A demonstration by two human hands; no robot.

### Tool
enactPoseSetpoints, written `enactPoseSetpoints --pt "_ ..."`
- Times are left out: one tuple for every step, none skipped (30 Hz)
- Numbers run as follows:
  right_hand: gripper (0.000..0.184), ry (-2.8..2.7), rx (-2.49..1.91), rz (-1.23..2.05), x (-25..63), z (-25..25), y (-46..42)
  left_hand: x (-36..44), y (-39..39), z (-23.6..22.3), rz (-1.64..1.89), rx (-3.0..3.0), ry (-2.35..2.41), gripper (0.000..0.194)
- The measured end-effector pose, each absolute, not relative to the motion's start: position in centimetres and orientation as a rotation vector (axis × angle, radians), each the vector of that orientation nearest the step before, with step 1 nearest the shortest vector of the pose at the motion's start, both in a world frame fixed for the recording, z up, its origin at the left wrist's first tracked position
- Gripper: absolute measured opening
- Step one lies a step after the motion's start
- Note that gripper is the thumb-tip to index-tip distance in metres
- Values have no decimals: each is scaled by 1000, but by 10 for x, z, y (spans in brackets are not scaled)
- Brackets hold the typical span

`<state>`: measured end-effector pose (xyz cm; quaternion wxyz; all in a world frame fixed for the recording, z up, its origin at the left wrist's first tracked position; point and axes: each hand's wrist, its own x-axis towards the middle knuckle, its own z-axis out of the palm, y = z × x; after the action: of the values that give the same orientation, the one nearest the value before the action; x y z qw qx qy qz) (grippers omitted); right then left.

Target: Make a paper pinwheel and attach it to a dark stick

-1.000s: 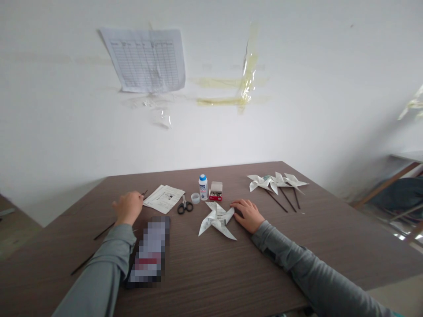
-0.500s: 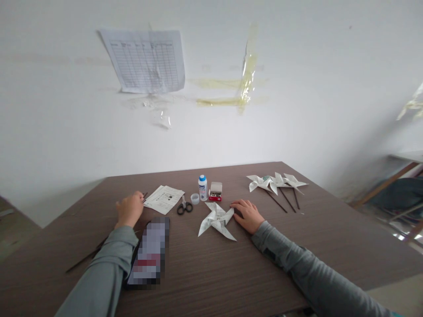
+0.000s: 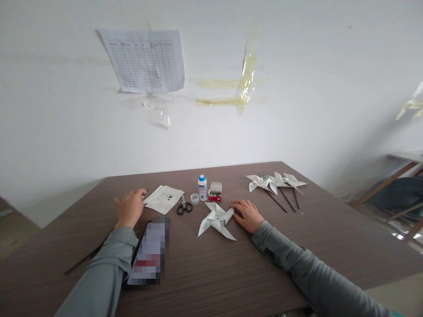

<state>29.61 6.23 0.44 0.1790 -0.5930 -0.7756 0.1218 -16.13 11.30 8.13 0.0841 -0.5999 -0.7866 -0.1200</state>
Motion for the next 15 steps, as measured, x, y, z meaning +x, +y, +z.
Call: enactPoseSetpoints --pt "51 -2193 -1676 344 296 5 62 -161 113 82 -367 -1789 -2347 53" --pt "51 -2191 -1674 343 296 5 62 -160 114 84 -376 -1790 -2345 53" --pt "51 -2190 -1670 343 296 5 62 -159 115 85 -382 -1792 -2342 53" --pt "51 -2189 -1667 342 296 5 62 -158 115 87 -387 -1795 -2337 52" --pt "51 -2189 -1664 343 296 5 62 -156 116 88 -391 -1802 -2330 51" --pt "51 -2191 -1662 343 296 5 62 -154 116 90 -394 -1812 -2322 50" --pt "51 -2194 -1663 344 296 5 62 -151 116 91 -396 -1824 -2312 50" --pt "51 -2198 -1667 344 297 5 62 -147 116 92 -397 -1843 -2300 49" --pt "52 -2200 -1672 344 297 5 62 -143 117 93 -398 -1865 -2288 49" --pt "52 -2202 -1676 344 297 5 62 -140 117 92 -399 -1892 -2276 49" --pt "52 -2204 -1677 343 297 5 62 -135 117 92 -399 -1924 -2262 49" --pt "51 -2204 -1677 341 297 5 62 -131 116 91 -399 -1955 -2253 48" --pt "51 -2203 -1676 340 297 6 62 -127 116 89 -399 -1984 -2246 47" --pt "50 -2202 -1674 340 297 6 62 -123 116 87 -402 -2017 -2234 46" --pt "50 -2199 -1675 342 296 6 61 -120 115 85 -407 -2049 -2222 45"
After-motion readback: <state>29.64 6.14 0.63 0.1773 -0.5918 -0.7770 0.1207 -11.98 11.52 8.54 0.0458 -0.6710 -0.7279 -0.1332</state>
